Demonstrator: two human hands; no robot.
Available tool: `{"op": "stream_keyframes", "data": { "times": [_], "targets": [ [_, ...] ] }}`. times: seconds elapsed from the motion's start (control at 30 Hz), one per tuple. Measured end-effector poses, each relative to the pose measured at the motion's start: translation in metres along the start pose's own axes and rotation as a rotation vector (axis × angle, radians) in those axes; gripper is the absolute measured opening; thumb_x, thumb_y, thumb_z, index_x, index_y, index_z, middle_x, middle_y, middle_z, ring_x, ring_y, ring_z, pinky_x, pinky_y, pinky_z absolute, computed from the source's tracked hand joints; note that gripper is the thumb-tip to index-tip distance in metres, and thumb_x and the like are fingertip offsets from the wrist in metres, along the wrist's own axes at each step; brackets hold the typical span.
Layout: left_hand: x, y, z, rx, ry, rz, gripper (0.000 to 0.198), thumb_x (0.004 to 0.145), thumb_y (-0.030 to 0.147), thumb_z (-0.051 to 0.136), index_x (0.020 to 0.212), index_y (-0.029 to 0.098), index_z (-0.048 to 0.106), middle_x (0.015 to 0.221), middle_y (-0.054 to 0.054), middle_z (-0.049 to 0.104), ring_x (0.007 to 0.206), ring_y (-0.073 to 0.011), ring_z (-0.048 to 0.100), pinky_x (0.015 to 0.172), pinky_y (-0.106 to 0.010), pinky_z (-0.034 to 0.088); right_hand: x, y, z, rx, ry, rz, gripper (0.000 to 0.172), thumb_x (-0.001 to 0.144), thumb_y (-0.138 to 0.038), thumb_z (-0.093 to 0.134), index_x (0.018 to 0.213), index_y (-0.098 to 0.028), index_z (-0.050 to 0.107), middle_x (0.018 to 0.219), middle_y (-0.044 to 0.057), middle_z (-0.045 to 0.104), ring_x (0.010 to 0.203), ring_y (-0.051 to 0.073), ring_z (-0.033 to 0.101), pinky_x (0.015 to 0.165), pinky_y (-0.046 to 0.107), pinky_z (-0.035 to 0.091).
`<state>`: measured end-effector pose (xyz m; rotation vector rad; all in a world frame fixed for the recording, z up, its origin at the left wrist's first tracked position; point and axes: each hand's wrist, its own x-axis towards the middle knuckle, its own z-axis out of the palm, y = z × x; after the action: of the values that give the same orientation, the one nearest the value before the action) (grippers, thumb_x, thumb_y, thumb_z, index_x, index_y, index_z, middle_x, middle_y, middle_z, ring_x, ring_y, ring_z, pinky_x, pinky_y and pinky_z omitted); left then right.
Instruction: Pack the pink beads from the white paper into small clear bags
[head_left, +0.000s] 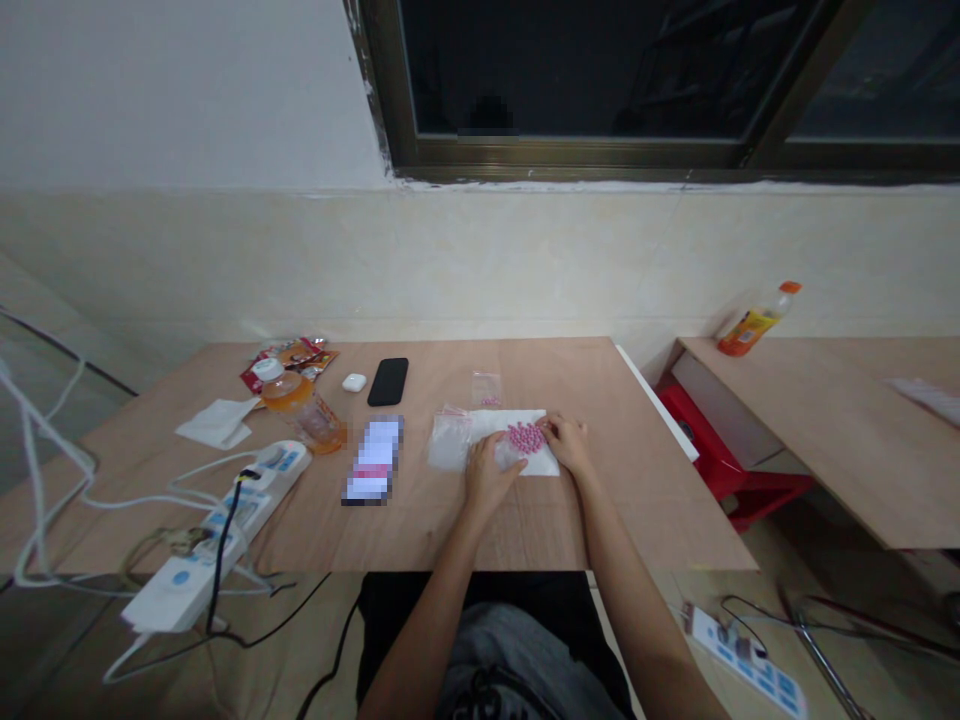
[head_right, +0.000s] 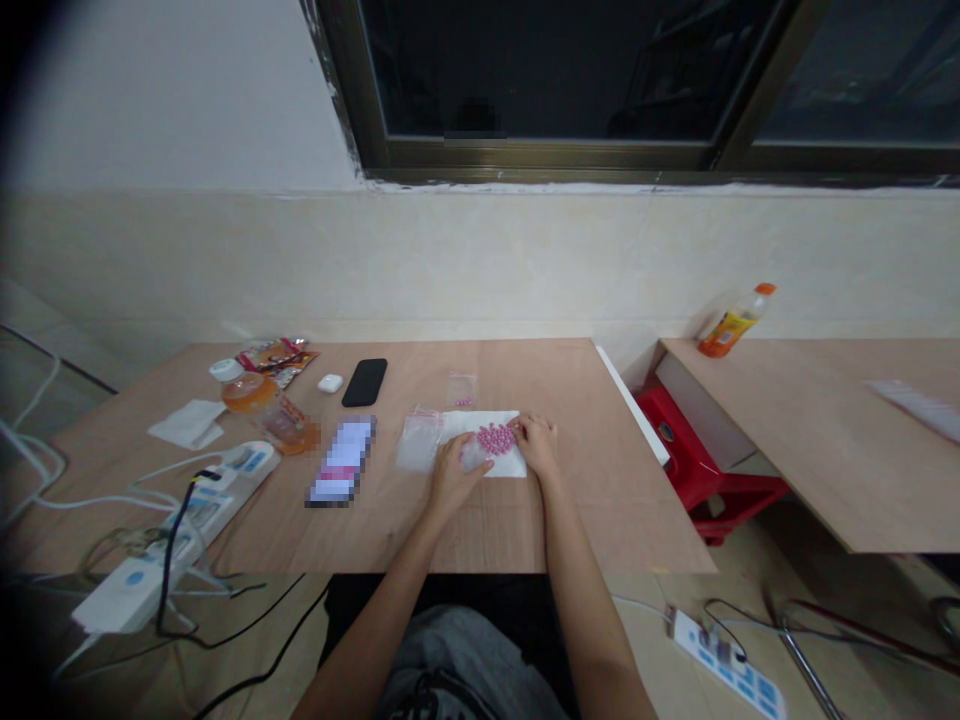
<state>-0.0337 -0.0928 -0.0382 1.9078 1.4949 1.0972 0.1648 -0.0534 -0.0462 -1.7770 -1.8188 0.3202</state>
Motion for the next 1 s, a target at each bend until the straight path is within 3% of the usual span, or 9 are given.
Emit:
{"op": "stream_keyframes", "data": {
  "times": [0.73, 1.0],
  "targets": [
    [-0.0004, 0.0012, -0.0006, -0.02, -0.003, -0.003, 0.053, 0.07, 0.029, 0.075, 0.119, 0.022, 0.055, 0.119, -0.006, 0.063, 0.112, -0.0234, 0.055, 0.098, -0.04, 0.043, -0.0004, -0.0006, -0.0014, 0.011, -0.013, 0.005, 0.021, 0.09, -0.029, 0.049, 0.094, -0.026, 0.07, 0.105, 0.006, 0.068, 0.103, 0.024, 0.054, 0.088, 0.039, 0.028],
    [-0.0007, -0.0031, 0.0017, -0.021, 0.012, 0.018, 0.054, 0.07, 0.031, 0.076, 0.119, 0.021, 0.055, 0.118, -0.006, 0.063, 0.111, -0.0227, 0.055, 0.098, -0.039, 0.042, -0.0051, -0.0084, -0.0031, 0.215, 0.046, -0.003, 0.025, 0.087, -0.041, 0.053, 0.091, -0.023, 0.07, 0.092, 0.005, 0.068, 0.085, 0.021, 0.057, 0.084, 0.037, 0.035]
  ]
}}
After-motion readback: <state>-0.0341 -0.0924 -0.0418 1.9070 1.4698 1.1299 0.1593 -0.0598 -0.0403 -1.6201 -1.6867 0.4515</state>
